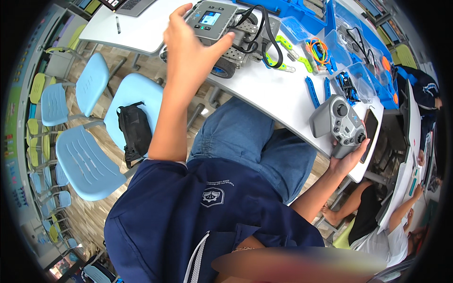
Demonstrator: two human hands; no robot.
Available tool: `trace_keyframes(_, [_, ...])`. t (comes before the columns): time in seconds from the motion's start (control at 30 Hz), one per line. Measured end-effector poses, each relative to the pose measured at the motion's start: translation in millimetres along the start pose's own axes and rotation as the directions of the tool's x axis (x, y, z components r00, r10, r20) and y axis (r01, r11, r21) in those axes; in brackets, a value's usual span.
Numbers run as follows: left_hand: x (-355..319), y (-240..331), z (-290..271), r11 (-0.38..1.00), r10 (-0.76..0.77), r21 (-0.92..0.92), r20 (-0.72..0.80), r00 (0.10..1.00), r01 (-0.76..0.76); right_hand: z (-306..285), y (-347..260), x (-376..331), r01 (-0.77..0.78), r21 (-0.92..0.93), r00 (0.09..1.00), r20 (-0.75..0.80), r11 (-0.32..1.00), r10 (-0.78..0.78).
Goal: The person assembles a small VEX robot by attaching blue and green plastic components to the chassis. They connect a black cable to the robot's control unit and then use a handheld controller to test the robot's movement on the table.
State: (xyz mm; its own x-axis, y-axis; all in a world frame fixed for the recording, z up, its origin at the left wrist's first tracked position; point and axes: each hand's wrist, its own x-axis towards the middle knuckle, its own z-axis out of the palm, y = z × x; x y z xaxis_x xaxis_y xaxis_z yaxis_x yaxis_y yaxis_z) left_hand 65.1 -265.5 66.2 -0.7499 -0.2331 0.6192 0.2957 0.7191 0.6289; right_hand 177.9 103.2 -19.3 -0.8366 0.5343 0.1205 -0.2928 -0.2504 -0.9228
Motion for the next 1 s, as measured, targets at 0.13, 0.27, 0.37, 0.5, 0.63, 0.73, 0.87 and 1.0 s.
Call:
trace_keyframes(0.13, [-32.0, 31.9, -63.4, 0.709, 0.314, -0.619, -0.153, 0.937, -0.339, -2.4, -0.5, 1.0, -0.019, 0.012, 0.999, 0.031, 1.0, 0.018])
trace_keyframes(0.27, [-61.0, 53.3, -76.6, 0.406, 0.433, -0.856, -0.128, 0.892, -0.32, 0.4, -0.6, 2.8, -0.046, -0.002, 0.994, -0.096, 0.999, 0.046])
trace_keyframes(0.37, [-72.8, 57.0, -68.0, 0.296, 0.444, -0.916, -0.119, 0.888, -0.271, 0.5, 1.2, 4.4, -0.052, 0.083, 0.938, -0.339, 0.995, 0.078])
trace_keyframes(0.5, [-81.4, 56.1, -61.9, 0.229, 0.44, -0.946, -0.109, 0.891, -0.229, -10.5, 2.7, 4.7, -0.023, 0.003, 1.0, -0.014, 1.0, 0.023])
trace_keyframes(0.63, [-85.8, 56.8, -58.0, 0.185, 0.442, -0.963, -0.094, 0.892, -0.194, -22.3, 7.5, 8.3, -0.014, 0.027, 0.999, -0.043, 1.0, 0.015])
trace_keyframes(0.73, [-87.1, 57.1, -53.9, 0.171, 0.442, -0.972, -0.072, 0.894, -0.163, -24.8, 8.0, 10.4, -0.022, 0.044, 0.999, -0.037, 0.999, 0.024])
trace_keyframes(0.87, [-90.5, 59.4, -48.2, 0.155, 0.452, -0.978, -0.052, 0.89, -0.136, -21.7, 3.8, 11.2, -0.027, 0.036, 1.0, 0.008, 0.999, 0.027])
trace_keyframes(1.0, [-88.3, 61.1, -39.1, 0.21, 0.473, -0.975, 0.033, 0.88, -0.076, -14.5, -0.9, 8.7, -0.06, 0.061, 0.998, -0.033, 0.996, 0.062])
